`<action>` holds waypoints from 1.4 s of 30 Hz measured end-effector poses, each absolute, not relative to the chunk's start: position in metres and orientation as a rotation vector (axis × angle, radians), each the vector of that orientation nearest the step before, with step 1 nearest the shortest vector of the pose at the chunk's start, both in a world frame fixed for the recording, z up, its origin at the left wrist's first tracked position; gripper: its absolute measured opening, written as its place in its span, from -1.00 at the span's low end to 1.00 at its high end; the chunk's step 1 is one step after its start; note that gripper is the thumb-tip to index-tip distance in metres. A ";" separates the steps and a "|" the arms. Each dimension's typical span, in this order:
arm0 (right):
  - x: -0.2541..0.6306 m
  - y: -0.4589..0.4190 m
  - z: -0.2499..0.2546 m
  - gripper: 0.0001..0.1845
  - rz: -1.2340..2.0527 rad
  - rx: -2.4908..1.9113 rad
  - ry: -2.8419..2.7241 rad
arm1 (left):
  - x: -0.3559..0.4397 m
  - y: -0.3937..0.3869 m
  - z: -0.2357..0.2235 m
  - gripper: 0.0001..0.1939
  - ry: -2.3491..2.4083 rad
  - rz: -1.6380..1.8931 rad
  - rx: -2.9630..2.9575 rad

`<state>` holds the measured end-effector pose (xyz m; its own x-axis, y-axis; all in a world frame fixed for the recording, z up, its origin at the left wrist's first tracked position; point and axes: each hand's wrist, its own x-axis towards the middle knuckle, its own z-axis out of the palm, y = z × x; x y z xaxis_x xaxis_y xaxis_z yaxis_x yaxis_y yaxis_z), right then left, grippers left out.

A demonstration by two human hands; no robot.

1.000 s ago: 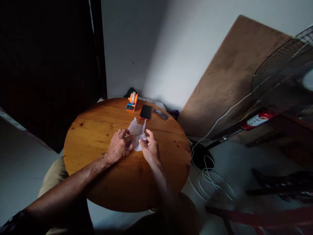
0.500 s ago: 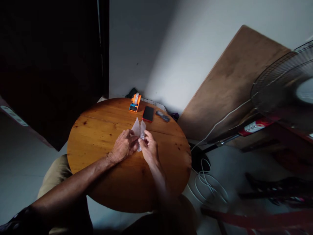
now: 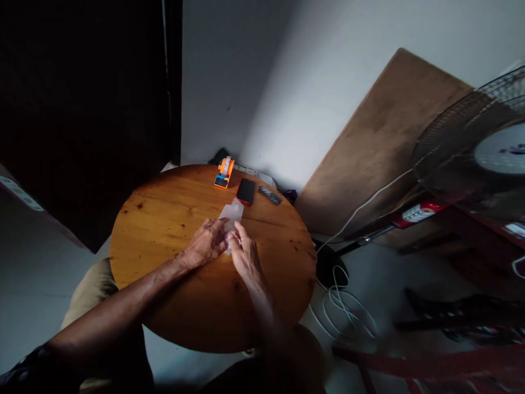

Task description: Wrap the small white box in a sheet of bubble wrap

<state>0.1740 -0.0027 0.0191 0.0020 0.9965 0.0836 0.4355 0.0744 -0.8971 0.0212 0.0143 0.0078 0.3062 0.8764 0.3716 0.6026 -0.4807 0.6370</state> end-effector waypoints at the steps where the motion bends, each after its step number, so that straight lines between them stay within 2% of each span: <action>1: 0.176 -0.004 0.021 -0.42 0.931 -1.467 -1.563 | 0.021 0.014 0.008 -0.36 1.317 1.001 2.158; 9: 0.181 0.001 0.035 -0.27 1.087 -1.360 -1.758 | 0.020 0.014 0.014 -0.37 1.232 1.088 1.718; 13: 0.172 0.002 0.040 -0.19 0.924 -1.425 -1.938 | 0.018 0.017 0.013 -0.49 1.240 1.122 1.523; 18: 0.160 -0.003 0.042 -0.14 0.545 -1.543 -2.114 | 0.018 0.018 0.010 -0.58 1.365 1.103 1.626; 22: 0.167 -0.003 0.038 -0.14 0.631 -1.451 -2.102 | 0.021 0.019 0.008 -0.58 1.399 1.039 1.765; 26: 0.186 0.000 0.031 -0.28 0.781 -1.274 -1.893 | 0.024 0.021 0.003 -0.56 1.407 1.049 1.759; 30: 0.197 0.009 0.025 -0.46 0.605 -1.303 -1.741 | 0.026 0.020 -0.001 -0.54 1.398 1.066 1.763; 35: 0.191 0.023 0.023 -0.44 0.557 -1.349 -1.917 | 0.025 0.013 0.001 -0.45 1.361 1.119 1.921; 38: 0.189 0.028 0.019 -0.46 0.573 -1.340 -1.959 | 0.023 0.010 0.003 -0.53 1.323 1.083 2.058; 42: 0.202 0.033 0.013 -0.57 0.568 -1.349 -1.687 | 0.022 0.012 0.003 -0.67 1.343 0.994 2.072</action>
